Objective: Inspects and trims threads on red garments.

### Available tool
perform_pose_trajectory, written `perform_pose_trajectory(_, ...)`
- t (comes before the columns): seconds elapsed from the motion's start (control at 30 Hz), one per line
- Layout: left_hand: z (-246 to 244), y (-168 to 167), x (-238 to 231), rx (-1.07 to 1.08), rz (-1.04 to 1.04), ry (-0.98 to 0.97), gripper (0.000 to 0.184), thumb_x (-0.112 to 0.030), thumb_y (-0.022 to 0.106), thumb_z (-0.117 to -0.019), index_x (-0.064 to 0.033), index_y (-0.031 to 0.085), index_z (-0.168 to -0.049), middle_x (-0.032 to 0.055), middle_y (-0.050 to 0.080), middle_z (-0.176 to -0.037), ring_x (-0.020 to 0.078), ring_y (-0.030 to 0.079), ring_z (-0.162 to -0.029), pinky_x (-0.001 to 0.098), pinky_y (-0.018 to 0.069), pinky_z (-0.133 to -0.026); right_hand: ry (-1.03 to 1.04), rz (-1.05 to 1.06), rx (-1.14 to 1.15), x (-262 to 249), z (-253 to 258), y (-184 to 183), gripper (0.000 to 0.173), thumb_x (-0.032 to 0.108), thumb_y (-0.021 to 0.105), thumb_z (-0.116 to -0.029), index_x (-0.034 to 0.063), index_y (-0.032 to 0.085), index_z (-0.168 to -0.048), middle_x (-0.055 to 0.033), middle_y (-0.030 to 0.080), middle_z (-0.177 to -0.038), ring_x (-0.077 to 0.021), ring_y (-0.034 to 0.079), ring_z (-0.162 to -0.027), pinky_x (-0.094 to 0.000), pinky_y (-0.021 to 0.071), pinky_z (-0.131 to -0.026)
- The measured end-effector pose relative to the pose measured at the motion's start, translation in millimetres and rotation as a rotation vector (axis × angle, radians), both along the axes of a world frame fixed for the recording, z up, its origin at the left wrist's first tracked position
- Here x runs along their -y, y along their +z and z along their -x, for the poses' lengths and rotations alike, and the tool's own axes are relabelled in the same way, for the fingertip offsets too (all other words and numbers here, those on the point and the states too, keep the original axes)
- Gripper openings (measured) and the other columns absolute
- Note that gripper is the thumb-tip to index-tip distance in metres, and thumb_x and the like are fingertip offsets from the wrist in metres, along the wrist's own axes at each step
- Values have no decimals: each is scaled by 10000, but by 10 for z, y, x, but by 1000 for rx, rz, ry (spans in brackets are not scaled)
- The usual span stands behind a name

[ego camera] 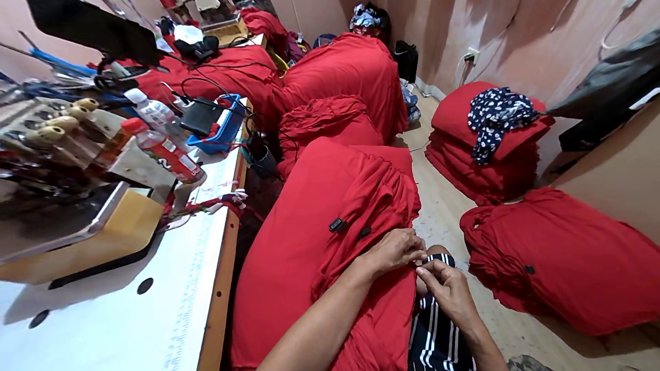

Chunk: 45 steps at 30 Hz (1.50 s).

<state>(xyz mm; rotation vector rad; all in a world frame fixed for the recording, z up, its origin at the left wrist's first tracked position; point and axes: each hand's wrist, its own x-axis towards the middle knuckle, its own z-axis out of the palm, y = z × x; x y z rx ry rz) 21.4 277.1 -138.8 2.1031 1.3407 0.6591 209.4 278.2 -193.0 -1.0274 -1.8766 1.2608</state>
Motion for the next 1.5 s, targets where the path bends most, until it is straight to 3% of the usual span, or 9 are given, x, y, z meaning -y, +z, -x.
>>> perform_pose_trajectory(0.27, -24, 23, 13, 26, 8, 34, 250, -98, 588, -1001, 120, 701, -957, 256, 664, -935, 335, 646, -921, 430, 490, -895, -25, 34, -17, -2, -13, -20, 194, 179, 599, -978, 12, 671, -909, 49, 562, -680, 3, 494, -580, -217, 443, -589)
perform_pose_trajectory(0.5, -120, 147, 30, 125, 199, 284, 329, -159, 407, -1099, 106, 591, -1168, 192, 652, -917, 221, 634, -807, 364, 519, -809, -144, 447, -171, -28, -66, -133, 152, 100, 514, -1044, 0, 605, -975, 59, 498, -676, 13, 413, -517, -161, 371, -507)
perform_pose_trajectory(0.57, -126, 142, 25, 100, 316, 238, 410, -173, 380, -1111, 70, 445, -1435, 256, 662, -1161, 299, 681, -1043, 427, 524, -974, -102, 550, -144, 4, -63, -141, 167, 111, 482, -1064, 2, 595, -1005, 64, 460, -652, 9, 381, -489, -154, 341, -473)
perform_pose_trajectory(0.67, -117, 75, 32, -83, 393, 130, 536, -98, 424, -1084, 21, 268, -1583, 297, 463, -1493, 391, 476, -1390, 483, 346, -1178, -24, 665, -158, 61, -54, -148, 194, 139, 446, -1082, 13, 593, -1079, 76, 463, -626, 23, 357, -447, -136, 310, -419)
perform_pose_trajectory(0.8, -128, 42, 54, -320, 434, 80, 291, 43, 506, -999, 97, 632, -1256, 295, 439, -1509, 413, 422, -1421, 479, 345, -1176, 17, 767, -208, 84, -61, -230, 117, 87, 524, -1040, 24, 591, -1111, 70, 518, -642, 36, 359, -434, -129, 316, -408)
perform_pose_trajectory(0.93, -354, 411, 79, -578, 672, 101, 353, 7, 441, -1046, 113, 528, -1370, 270, 338, -1600, 398, 230, -1537, 488, 213, -1240, 44, 777, -215, 72, -64, -258, 143, 40, 522, -1024, 16, 615, -1130, 78, 525, -640, 43, 340, -433, -129, 295, -405)
perform_pose_trajectory(1.1, -97, 54, 37, -227, 309, 64, 228, -23, 524, -1025, 131, 645, -1141, 312, 590, -1265, 409, 584, -1206, 472, 440, -1072, -7, 836, -360, 95, -1, -147, 143, 28, 468, -1043, 44, 596, -1105, 76, 510, -606, 37, 333, -421, -132, 288, -394)
perform_pose_trajectory(1.27, 6, 117, 58, 46, 162, 20, 253, -61, 486, -1041, 120, 659, -1078, 245, 667, -1058, 290, 630, -1038, 389, 464, -973, 81, 802, -572, 54, 16, -86, 164, 87, 427, -1031, 121, 571, -1102, 131, 409, -521, 47, 335, -399, -125, 310, -396)
perform_pose_trajectory(1.5, 125, 288, 161, 192, 149, 150, 266, -87, 465, -1052, 90, 658, -1104, 153, 665, -1017, 125, 599, -941, 281, 471, -889, 226, 772, -609, 128, 49, 10, 205, 138, 428, -1008, 200, 569, -873, 157, 421, -518, 66, 350, -414, -112, 311, -413)
